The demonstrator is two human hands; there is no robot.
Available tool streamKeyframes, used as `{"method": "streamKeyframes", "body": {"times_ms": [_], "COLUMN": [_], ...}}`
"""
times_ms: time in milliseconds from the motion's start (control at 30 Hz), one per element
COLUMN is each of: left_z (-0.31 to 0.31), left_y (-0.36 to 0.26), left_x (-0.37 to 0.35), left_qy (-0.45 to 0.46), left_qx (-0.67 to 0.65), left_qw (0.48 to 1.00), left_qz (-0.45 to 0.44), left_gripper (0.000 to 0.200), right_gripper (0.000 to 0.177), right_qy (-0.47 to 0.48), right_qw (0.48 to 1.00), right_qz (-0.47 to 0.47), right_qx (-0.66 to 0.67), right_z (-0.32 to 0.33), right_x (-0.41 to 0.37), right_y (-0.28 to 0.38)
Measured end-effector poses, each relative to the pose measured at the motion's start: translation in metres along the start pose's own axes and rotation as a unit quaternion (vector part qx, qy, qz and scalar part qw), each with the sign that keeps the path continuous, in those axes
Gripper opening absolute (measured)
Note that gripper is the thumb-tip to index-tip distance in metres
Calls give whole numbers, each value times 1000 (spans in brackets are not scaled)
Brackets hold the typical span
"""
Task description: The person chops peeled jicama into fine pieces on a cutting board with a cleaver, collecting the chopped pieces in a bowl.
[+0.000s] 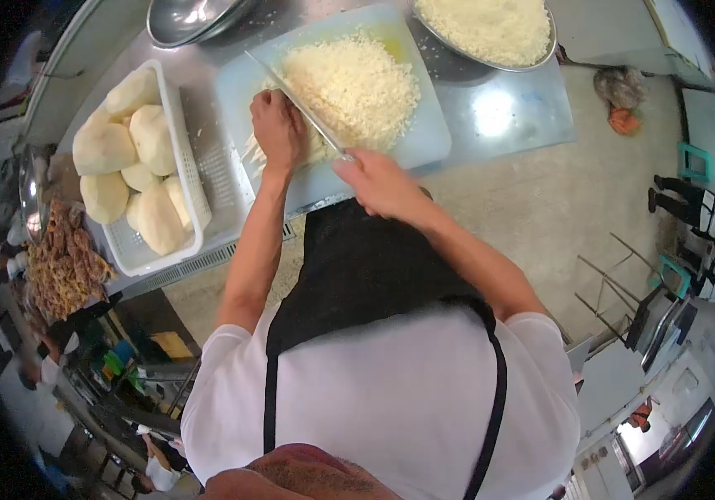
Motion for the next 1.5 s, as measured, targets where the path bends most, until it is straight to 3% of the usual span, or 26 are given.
{"method": "streamKeyframes", "body": {"times_ms": [67,167,367,500,567,667,800,867,933,1000,1033,1100,1200,1267,1333,1400,1500], "left_z": [-4,-9,-7,-8,-8,-9,-10,-13,-10,5,8,0,-7,-6,-1,11,-5], "left_y": [2,6,5,7,7,7,8,10,16,31,39,52,49,51,41,34,29], "left_x": [-1,0,-2,-2,-1,-1,-1,-3,-1,-2,2,6,-1,-1,5,7,3], "left_qy": [13,17,34,25,31,34,44,44,37,-44,-42,77,105,109,108,22,35], "left_qx": [7,23,33,29,41,45,35,34,38,-130,-131,41,-25,-37,-50,-52,-5], "left_qw": [1000,999,999,999,998,998,998,998,998,987,987,994,994,993,993,997,999], "left_qz": [12,17,24,24,24,22,28,36,45,89,85,70,34,24,11,55,34], "left_gripper": [22,23,26,27,27,28,28,29,30,28,28,33,39,35,31,20,14], "right_gripper": [49,42,42,40,44,43,40,40,42,43,44,45,47,51,48,47,45], "right_qy": [34,26,39,48,34,36,55,36,35,29,27,27,-5,-27,-5,17,9], "right_qw": [999,999,998,998,999,999,998,998,998,998,997,997,999,994,995,995,990], "right_qz": [11,-33,39,-30,20,18,-31,25,23,16,-2,-20,-13,71,52,32,38], "right_qx": [-8,-9,-11,-20,21,7,18,38,43,57,66,72,-34,-78,-87,-95,-138], "right_z": [-8,0,-8,-8,-17,-13,-18,-26,-28,-27,-23,-15,-4,-3,1,3,1], "right_x": [40,18,59,21,35,56,21,43,61,67,66,57,47,50,57,55,44], "right_y": [-12,9,-3,16,4,1,16,-2,-8,-12,-12,-5,12,17,16,22,36]}}
Point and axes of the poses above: each hand's wrist, its own x-axis towards the middle knuckle, its own z-axis out of the back of the hand, y = z × x, the point moved 8 cm from there along x, towards the middle knuckle, and after that the axes turned 3 degrees about -z, right-handed, at the moved point
